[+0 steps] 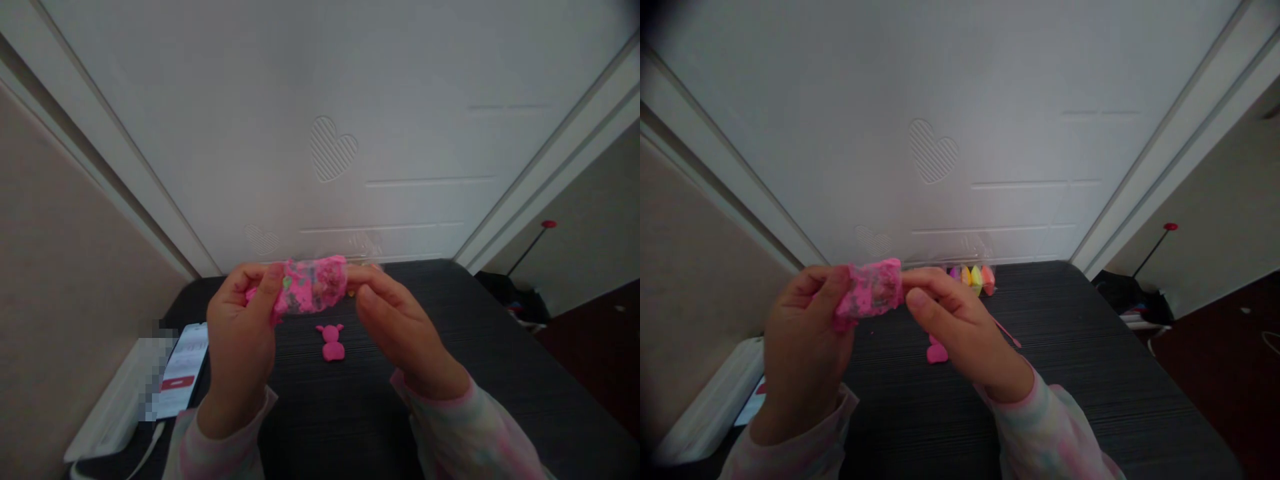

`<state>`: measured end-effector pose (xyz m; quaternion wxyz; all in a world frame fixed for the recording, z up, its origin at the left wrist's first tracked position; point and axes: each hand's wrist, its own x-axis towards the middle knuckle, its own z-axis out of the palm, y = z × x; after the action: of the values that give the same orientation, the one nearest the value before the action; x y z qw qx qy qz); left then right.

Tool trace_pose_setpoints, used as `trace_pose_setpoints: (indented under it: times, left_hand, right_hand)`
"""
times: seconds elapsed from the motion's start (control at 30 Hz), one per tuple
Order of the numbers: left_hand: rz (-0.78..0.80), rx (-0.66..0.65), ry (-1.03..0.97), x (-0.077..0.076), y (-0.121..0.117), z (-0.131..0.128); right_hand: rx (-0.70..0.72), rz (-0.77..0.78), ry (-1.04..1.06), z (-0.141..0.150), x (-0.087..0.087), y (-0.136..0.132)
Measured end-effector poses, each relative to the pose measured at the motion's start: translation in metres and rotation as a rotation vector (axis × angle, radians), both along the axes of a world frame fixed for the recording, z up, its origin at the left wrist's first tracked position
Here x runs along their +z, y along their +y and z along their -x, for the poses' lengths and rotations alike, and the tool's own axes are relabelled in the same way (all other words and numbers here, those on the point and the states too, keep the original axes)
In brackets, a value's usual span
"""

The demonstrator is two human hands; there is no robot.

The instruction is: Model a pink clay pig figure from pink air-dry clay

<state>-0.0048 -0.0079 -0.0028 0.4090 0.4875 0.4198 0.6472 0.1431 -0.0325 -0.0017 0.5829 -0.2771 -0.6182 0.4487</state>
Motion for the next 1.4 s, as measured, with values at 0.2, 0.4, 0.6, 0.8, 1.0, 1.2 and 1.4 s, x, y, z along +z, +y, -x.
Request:
trace_pose_setpoints:
  times: [0.2, 0.4, 0.6, 0.8, 1.0, 1.2, 1.4]
  left_hand:
    - [0.100, -0.250, -0.344, 0.007, 0.003, -0.005]
    - [0.175, -0.425, -0.409, 0.010, 0.001, -0.005]
    - [0.183, -0.456, -0.327, 0.010, -0.001, -0.004]
    - [0.247, -0.596, -0.205, 0.009, -0.001, 0.004]
    - [0.238, -0.429, -0.133, 0.007, -0.002, 0.000]
    - [0.088, -0.255, 0.061, 0.000, 0.004, 0.008]
    - [-0.079, -0.139, 0.382, 0.010, 0.002, 0.018]
  right_hand:
    - [-0.229, -0.238, -0.364, 0.001, -0.005, 0.000]
    - [-0.397, -0.310, -0.359, -0.003, -0.010, 0.006]
    - [-0.391, -0.242, -0.389, -0.009, -0.009, 0.004]
    - [-0.449, -0.120, -0.201, -0.011, -0.011, 0.005]
    - [-0.229, -0.074, -0.165, -0.009, -0.003, -0.001]
    - [-0.009, 0.062, -0.329, -0.013, 0.008, -0.003]
    - [0.195, 0.334, -0.134, -0.012, 0.006, 0.003]
